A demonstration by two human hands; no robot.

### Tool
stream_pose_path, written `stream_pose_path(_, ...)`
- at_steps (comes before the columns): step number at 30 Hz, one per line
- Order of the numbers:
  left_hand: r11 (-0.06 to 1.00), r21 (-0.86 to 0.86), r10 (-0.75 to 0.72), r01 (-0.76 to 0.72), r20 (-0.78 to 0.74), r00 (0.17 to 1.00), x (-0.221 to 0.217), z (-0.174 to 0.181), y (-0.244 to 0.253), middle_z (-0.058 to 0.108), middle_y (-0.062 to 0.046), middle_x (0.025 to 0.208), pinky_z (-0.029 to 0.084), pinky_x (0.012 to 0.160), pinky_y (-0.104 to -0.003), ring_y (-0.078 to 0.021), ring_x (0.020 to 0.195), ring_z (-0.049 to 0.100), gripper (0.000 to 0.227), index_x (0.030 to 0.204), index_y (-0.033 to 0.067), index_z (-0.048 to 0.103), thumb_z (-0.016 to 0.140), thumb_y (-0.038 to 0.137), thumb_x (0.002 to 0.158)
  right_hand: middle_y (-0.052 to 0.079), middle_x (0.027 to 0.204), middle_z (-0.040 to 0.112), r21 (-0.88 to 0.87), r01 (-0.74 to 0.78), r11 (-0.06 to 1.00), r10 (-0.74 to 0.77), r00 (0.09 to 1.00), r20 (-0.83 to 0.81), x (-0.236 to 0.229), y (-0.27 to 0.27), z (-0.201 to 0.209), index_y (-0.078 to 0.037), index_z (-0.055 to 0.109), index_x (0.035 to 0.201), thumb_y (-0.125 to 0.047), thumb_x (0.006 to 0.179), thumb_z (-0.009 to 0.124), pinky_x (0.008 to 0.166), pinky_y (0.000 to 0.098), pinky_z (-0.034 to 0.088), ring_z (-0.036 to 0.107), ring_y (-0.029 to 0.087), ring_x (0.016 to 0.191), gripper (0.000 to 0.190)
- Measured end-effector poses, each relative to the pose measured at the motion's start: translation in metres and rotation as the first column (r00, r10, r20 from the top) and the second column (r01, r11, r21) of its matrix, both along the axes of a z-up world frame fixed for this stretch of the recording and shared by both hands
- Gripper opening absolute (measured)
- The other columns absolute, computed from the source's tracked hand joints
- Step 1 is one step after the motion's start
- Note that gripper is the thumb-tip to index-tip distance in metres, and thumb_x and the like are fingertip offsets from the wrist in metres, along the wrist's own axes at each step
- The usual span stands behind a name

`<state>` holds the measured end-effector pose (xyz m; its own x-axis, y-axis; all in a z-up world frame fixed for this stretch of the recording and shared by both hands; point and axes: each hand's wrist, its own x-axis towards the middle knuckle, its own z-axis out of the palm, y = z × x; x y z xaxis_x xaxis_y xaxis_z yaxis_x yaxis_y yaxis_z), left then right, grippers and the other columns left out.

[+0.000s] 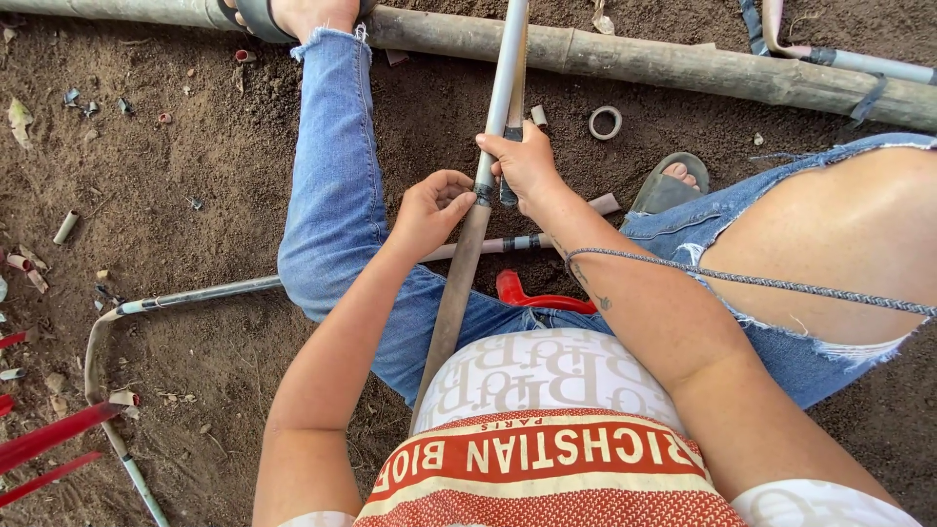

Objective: Applying electrical tape to the joints of PVC pipes while sitting on the ground.

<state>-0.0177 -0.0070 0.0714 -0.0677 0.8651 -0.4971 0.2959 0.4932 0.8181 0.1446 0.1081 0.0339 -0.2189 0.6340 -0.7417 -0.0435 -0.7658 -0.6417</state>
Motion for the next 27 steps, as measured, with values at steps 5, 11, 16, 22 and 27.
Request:
stream_pose_path(5,0.907,-0.329,0.369,-0.262,0.325,0.871,0.027,0.009,0.0,0.081,-0.005,0.105,0.067,0.078,-0.028,-0.0138,0.09,0.079,0.027,0.127,0.0075,0.071,0.064,0.025,0.108,0.002,0.082,0.063,-0.004,0.0,1.0,0.0,1.0,0.008,0.001,0.002,-0.01,0.0,0.059,0.115,-0.019,0.085,0.088,0.048,0.0249,0.059,0.068,0.008,0.05,0.047)
stream_pose_path(11,0.774,-0.562,0.585,-0.293,0.455,0.672,0.036,0.015,0.011,0.078,-0.021,0.088,0.071,0.068,-0.042,-0.0275,0.073,0.081,0.031,0.115,-0.0048,0.067,0.058,0.023,0.106,0.002,0.079,0.064,0.007,0.008,1.0,-0.008,1.0,0.028,0.004,0.003,-0.002,0.0,0.061,0.114,-0.018,0.085,0.088,0.047,0.0242,0.059,0.068,0.008,0.049,0.043)
stream_pose_path(16,0.743,-0.59,0.623,-0.315,0.44,0.647,0.044,0.005,0.011,0.072,-0.019,0.076,0.066,0.052,-0.044,-0.0268,0.057,0.074,0.032,0.102,-0.0017,0.067,0.057,0.029,0.107,0.004,0.079,0.065,0.045,0.009,0.999,-0.01,0.999,0.036,0.005,0.003,-0.007,0.0,0.06,0.128,-0.018,0.087,0.088,0.048,0.0268,0.06,0.068,0.008,0.05,0.053)
stream_pose_path(22,0.817,-0.501,0.522,-0.285,0.433,0.735,0.051,0.011,0.014,0.065,-0.009,0.073,0.059,0.05,-0.034,-0.017,0.056,0.068,0.041,0.109,0.0017,0.066,0.049,0.039,0.111,0.004,0.066,0.062,0.092,-0.049,0.994,0.044,0.997,0.065,0.015,0.003,0.014,0.002,0.061,0.115,-0.028,0.094,0.085,0.051,0.0276,0.057,0.064,0.011,0.05,0.045)
stream_pose_path(27,0.795,-0.525,0.569,-0.302,0.474,0.672,0.048,0.005,0.018,0.067,-0.009,0.075,0.059,0.052,-0.035,-0.0177,0.059,0.069,0.048,0.114,0.0008,0.068,0.044,0.042,0.111,0.007,0.093,0.065,0.204,-0.049,0.978,0.02,0.99,0.139,0.037,-0.004,0.04,0.003,0.053,0.137,-0.03,0.109,0.057,0.053,0.0277,0.059,0.066,0.011,0.058,0.043)
